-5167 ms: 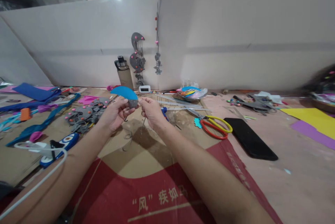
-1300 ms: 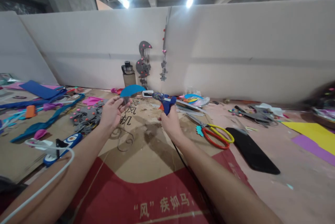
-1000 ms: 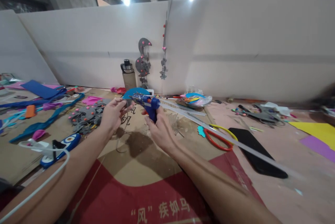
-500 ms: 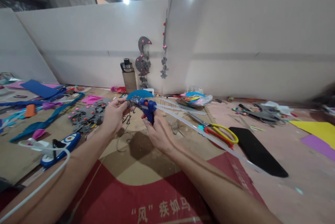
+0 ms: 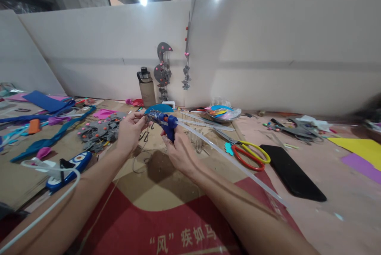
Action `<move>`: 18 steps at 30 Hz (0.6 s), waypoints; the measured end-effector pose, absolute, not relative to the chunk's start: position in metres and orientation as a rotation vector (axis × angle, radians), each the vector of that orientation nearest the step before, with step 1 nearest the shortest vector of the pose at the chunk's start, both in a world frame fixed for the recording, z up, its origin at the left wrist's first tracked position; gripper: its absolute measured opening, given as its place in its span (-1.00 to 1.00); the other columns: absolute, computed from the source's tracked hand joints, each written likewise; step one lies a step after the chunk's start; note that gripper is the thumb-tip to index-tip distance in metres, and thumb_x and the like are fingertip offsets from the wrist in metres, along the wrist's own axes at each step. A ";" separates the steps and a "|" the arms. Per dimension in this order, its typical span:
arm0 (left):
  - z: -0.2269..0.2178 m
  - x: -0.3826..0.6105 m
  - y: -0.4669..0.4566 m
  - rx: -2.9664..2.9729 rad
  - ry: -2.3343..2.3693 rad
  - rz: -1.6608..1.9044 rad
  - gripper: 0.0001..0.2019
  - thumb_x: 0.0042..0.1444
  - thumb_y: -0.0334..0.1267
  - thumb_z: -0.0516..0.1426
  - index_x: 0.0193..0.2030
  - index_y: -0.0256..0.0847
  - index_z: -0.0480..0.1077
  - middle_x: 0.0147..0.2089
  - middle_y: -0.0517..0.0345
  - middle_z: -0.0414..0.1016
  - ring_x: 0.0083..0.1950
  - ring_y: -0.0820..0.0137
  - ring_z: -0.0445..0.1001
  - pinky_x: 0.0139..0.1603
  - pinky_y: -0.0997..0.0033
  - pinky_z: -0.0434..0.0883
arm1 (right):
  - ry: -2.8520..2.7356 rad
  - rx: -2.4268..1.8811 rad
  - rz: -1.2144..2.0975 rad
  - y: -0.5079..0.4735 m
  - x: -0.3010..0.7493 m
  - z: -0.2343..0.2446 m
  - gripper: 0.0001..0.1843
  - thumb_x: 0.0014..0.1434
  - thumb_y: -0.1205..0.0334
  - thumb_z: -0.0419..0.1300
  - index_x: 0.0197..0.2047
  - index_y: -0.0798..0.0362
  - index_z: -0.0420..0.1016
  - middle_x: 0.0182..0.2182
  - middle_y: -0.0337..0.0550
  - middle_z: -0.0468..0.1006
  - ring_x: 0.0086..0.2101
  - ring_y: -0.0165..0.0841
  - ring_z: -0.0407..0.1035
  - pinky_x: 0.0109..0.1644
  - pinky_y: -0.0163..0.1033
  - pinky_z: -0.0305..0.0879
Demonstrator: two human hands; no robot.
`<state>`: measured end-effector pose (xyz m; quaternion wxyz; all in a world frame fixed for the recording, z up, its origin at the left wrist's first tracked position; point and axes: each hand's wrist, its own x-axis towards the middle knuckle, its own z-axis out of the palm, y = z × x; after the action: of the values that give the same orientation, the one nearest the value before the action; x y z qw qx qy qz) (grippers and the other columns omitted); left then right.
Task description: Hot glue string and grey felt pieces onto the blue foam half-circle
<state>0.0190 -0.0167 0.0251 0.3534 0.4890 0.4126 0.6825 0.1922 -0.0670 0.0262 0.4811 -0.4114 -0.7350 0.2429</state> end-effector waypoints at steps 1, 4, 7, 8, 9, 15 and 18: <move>0.025 0.019 -0.017 1.273 1.077 1.768 -0.80 -0.11 -0.20 0.25 -0.36 -0.27 0.43 -0.40 0.14 0.52 -0.42 0.47 0.49 -0.27 0.43 0.46 | -1.789 -1.006 0.595 -0.067 0.192 0.025 -0.82 0.18 0.19 0.01 -0.16 0.01 0.32 -0.28 -0.14 0.45 -0.31 -0.29 0.33 -0.19 -0.18 0.26; 0.026 0.019 -0.017 1.295 1.106 1.776 -0.80 -0.11 -0.20 0.25 -0.35 -0.27 0.44 -0.41 0.13 0.52 -0.43 0.46 0.50 -0.30 0.45 0.45 | -1.790 -0.995 0.595 -0.067 0.192 0.024 -0.82 0.18 0.18 0.01 -0.16 0.01 0.32 -0.27 -0.12 0.45 -0.28 -0.27 0.33 -0.16 -0.16 0.27; 0.026 0.019 -0.017 1.302 1.108 1.773 -0.80 -0.10 -0.20 0.25 -0.36 -0.26 0.44 -0.42 0.14 0.51 -0.43 0.46 0.49 -0.31 0.44 0.45 | -1.793 -0.984 0.596 -0.067 0.191 0.025 -0.83 0.19 0.19 0.00 -0.17 0.02 0.32 -0.26 -0.12 0.44 -0.27 -0.28 0.32 -0.13 -0.17 0.26; 0.026 0.019 -0.017 1.300 1.105 1.773 -0.80 -0.10 -0.20 0.24 -0.36 -0.26 0.44 -0.42 0.15 0.51 -0.44 0.46 0.49 -0.31 0.44 0.46 | -1.792 -0.982 0.597 -0.067 0.191 0.024 -0.83 0.20 0.19 0.00 -0.16 0.02 0.31 -0.25 -0.12 0.44 -0.26 -0.28 0.32 -0.12 -0.17 0.26; 0.026 0.019 -0.017 1.294 1.100 1.775 -0.80 -0.11 -0.19 0.25 -0.36 -0.26 0.43 -0.42 0.15 0.51 -0.44 0.46 0.49 -0.30 0.43 0.46 | -1.790 -0.983 0.598 -0.066 0.191 0.024 -0.83 0.20 0.19 0.00 -0.16 0.03 0.31 -0.25 -0.11 0.44 -0.26 -0.28 0.32 -0.12 -0.17 0.25; 0.026 0.019 -0.018 1.289 1.060 1.800 -0.81 -0.08 -0.21 0.23 -0.34 -0.26 0.43 -0.41 0.14 0.51 -0.43 0.46 0.49 -0.26 0.38 0.47 | -1.769 -1.014 0.609 -0.064 0.192 0.021 -0.81 0.19 0.18 0.01 -0.15 0.03 0.31 -0.26 -0.11 0.45 -0.27 -0.27 0.33 -0.15 -0.17 0.26; 0.026 0.019 -0.019 1.285 1.029 1.823 -0.82 -0.08 -0.21 0.23 -0.34 -0.26 0.43 -0.40 0.14 0.51 -0.42 0.44 0.49 -0.25 0.35 0.48 | -1.755 -1.024 0.621 -0.064 0.192 0.021 -0.81 0.19 0.17 0.02 -0.15 0.03 0.31 -0.26 -0.11 0.46 -0.27 -0.27 0.34 -0.16 -0.17 0.27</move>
<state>0.0189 -0.0185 0.0258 0.3359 0.4928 0.3947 0.6989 0.1924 -0.0636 0.0207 0.4869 -0.4208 -0.7215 0.2555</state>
